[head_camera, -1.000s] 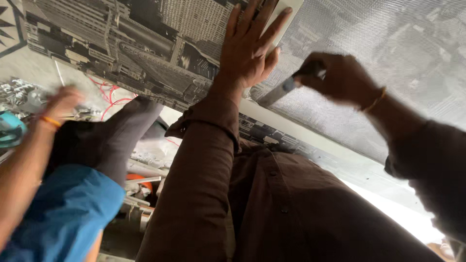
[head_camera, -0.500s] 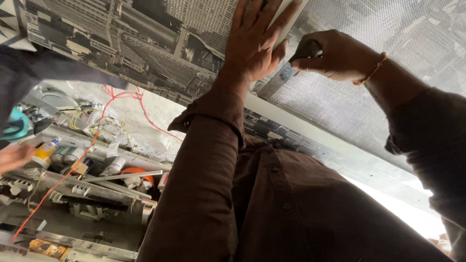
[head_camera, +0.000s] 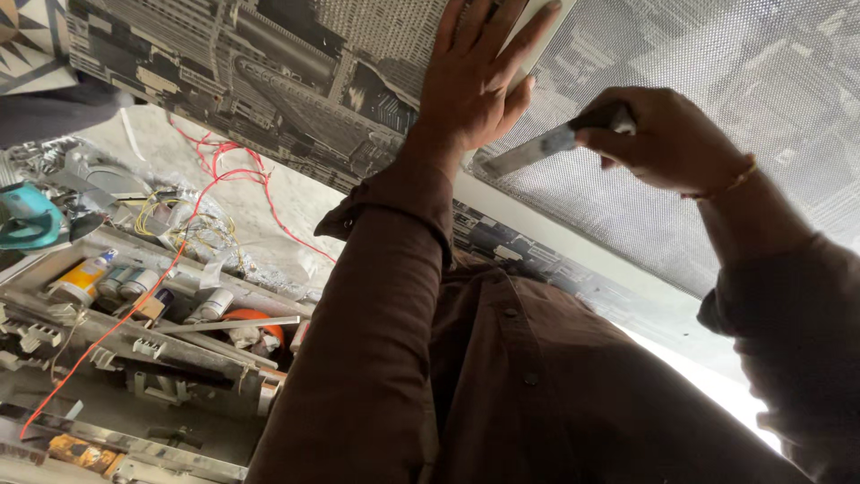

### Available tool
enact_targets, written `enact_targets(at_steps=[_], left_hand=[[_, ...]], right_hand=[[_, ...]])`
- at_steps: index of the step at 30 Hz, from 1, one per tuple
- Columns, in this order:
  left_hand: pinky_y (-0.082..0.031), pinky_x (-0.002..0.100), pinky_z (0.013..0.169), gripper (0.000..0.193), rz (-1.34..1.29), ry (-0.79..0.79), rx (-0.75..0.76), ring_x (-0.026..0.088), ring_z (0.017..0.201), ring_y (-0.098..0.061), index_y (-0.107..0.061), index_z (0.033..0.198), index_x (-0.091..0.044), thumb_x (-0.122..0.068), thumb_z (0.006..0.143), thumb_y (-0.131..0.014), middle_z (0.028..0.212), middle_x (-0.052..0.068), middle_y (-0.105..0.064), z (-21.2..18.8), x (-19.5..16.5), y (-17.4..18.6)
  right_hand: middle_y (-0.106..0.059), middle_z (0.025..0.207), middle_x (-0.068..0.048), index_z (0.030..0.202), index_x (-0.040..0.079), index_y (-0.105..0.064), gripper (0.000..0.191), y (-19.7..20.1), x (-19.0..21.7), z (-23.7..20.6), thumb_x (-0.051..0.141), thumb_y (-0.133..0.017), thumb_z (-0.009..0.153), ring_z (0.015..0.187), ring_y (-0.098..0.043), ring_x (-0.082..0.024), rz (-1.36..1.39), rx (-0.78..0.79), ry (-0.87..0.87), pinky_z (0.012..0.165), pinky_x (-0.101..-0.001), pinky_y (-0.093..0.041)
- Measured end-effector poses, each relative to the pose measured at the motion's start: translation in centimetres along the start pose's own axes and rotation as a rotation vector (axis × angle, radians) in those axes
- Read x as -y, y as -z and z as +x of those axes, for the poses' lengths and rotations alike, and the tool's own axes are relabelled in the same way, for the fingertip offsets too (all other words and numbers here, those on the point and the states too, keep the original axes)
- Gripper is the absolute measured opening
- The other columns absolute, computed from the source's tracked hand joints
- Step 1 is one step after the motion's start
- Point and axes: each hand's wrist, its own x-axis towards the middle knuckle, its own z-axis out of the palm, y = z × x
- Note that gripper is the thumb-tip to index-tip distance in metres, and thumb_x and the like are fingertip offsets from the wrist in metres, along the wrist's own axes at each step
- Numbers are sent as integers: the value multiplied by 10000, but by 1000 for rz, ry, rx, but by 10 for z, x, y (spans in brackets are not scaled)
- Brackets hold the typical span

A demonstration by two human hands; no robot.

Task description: The person fits mesh into an aluminum window screen frame. They press the mesh into the frame channel, trim excess mesh along the edges with a knife, cut the mesh with scissors, and press a rubber spline strip into the frame groove by hand to secure the mesh.

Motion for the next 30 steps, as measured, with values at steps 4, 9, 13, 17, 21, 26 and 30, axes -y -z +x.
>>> enact_targets(at_steps=[4,9,13,17,21,26,30], left_hand=[[-54,538,1361,793,5,-20,-21,296,1598,2,-129,1683,-256,-286,1069,-630,1714,78,-51,0,2,-2],[-82,533,1346,780,-1,-1,18,316,1604,-84,-171,1672,-258,-292,1062,-657,1714,97,-142,4,1,0],[-140,556,1354,760,-9,12,71,331,1605,-206,-225,1655,-247,-318,1059,-691,1713,83,-262,3,1,3],[-171,569,1330,789,6,28,95,319,1581,-255,-254,1690,-263,-355,1052,-708,1684,72,-315,1,1,1],[-175,573,1325,744,21,17,59,325,1573,-260,-257,1667,-259,-362,1067,-686,1676,79,-323,1,2,-6],[-174,576,1323,732,35,17,61,335,1573,-255,-263,1681,-256,-370,1079,-664,1683,99,-312,0,4,-13],[-181,570,1333,746,19,5,53,340,1577,-252,-268,1681,-250,-356,1058,-665,1683,91,-307,-2,5,-14]], right_hand=[[-705,816,-103,1169,5,-674,233,-50,-17,-24,201,-615,1057,601,-628,-151,474,-215,-191,519,-286,-531],[-708,923,-45,1189,0,-634,200,-117,-13,-48,123,-660,1034,668,-625,-78,1060,-449,-279,584,-243,-525],[-667,853,-42,1200,5,-633,208,-137,-15,-57,152,-649,1053,639,-613,-83,1031,-490,-294,544,-243,-496],[-674,875,-36,1201,6,-619,209,-140,-14,-60,155,-651,1058,651,-613,-78,1085,-510,-204,563,-244,-509],[-664,841,-32,1199,16,-624,209,-140,-9,-62,165,-654,1055,646,-617,-75,1044,-536,-213,559,-241,-514],[-659,806,-24,1178,31,-634,176,-144,-7,-63,162,-633,1060,625,-599,-73,1085,-511,-215,531,-233,-483],[-624,766,-11,1173,31,-634,164,-146,-6,-65,160,-627,1072,636,-595,-73,1144,-490,-172,558,-240,-500]])
